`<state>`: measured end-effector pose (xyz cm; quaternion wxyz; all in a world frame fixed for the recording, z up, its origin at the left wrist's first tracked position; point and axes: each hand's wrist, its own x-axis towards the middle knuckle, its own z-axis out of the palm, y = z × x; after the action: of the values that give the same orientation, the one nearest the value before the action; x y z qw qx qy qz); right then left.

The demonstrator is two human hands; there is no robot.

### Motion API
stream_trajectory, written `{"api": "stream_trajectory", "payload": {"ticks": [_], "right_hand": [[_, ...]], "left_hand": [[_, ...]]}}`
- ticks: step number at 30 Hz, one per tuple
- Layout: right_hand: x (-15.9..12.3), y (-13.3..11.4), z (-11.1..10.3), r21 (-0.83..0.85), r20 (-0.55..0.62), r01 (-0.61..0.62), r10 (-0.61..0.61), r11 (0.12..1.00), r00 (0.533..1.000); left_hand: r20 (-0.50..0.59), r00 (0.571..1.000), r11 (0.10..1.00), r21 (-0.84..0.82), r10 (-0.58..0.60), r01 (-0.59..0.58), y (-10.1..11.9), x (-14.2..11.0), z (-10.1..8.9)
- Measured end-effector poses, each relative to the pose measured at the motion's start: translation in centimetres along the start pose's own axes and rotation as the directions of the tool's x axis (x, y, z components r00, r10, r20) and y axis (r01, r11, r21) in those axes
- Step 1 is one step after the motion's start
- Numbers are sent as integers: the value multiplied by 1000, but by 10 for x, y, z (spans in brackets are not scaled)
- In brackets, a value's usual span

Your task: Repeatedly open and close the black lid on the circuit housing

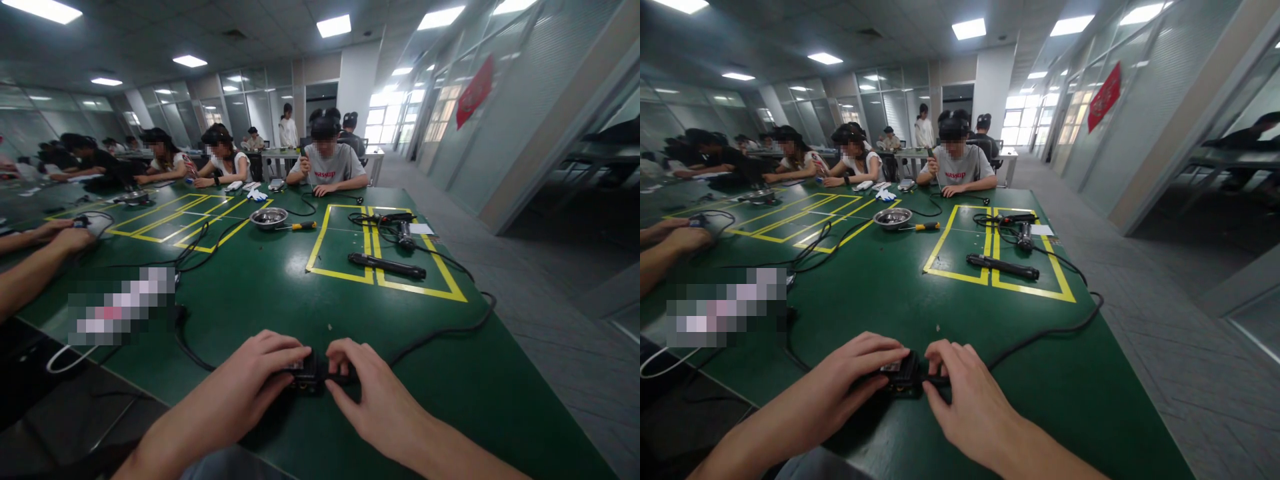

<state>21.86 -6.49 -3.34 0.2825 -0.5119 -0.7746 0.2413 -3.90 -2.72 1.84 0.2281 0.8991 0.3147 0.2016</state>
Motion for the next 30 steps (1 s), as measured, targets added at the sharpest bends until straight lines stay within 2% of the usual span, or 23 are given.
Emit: {"api": "stream_trajectory", "payload": {"ticks": [2, 7, 13, 17, 21, 26, 30], "right_hand": [[0, 2, 1, 3, 7, -3, 3, 1000, 1000], [0, 3, 2, 4, 15, 40, -40, 999, 999], [1, 0, -2, -6, 13, 47, -47, 999, 999], [1, 0, -6, -6, 5, 70, -70, 998, 998], [1, -1, -9, 11, -3, 72, -72, 997, 997], [1, -3, -11, 16, 13, 51, -51, 999, 999], [1, -5, -12, 5, 33, 50, -50, 999, 998]], "left_hand": [[58, 998, 1000, -24, 12, -11, 5, -1, 2], [82, 997, 1000, 13, 11, -12, 4, 1, 10], [50, 999, 995, 93, 19, -23, 2, 0, 15], [18, 997, 992, 101, 77, -78, 2, 0, 8], [-67, 996, 997, 63, 58, -53, 3, 1, 1], [-11, 995, 990, 100, 99, -97, 5, 3, 10], [15, 997, 983, 166, 78, -80, 4, 1, 15]]}}
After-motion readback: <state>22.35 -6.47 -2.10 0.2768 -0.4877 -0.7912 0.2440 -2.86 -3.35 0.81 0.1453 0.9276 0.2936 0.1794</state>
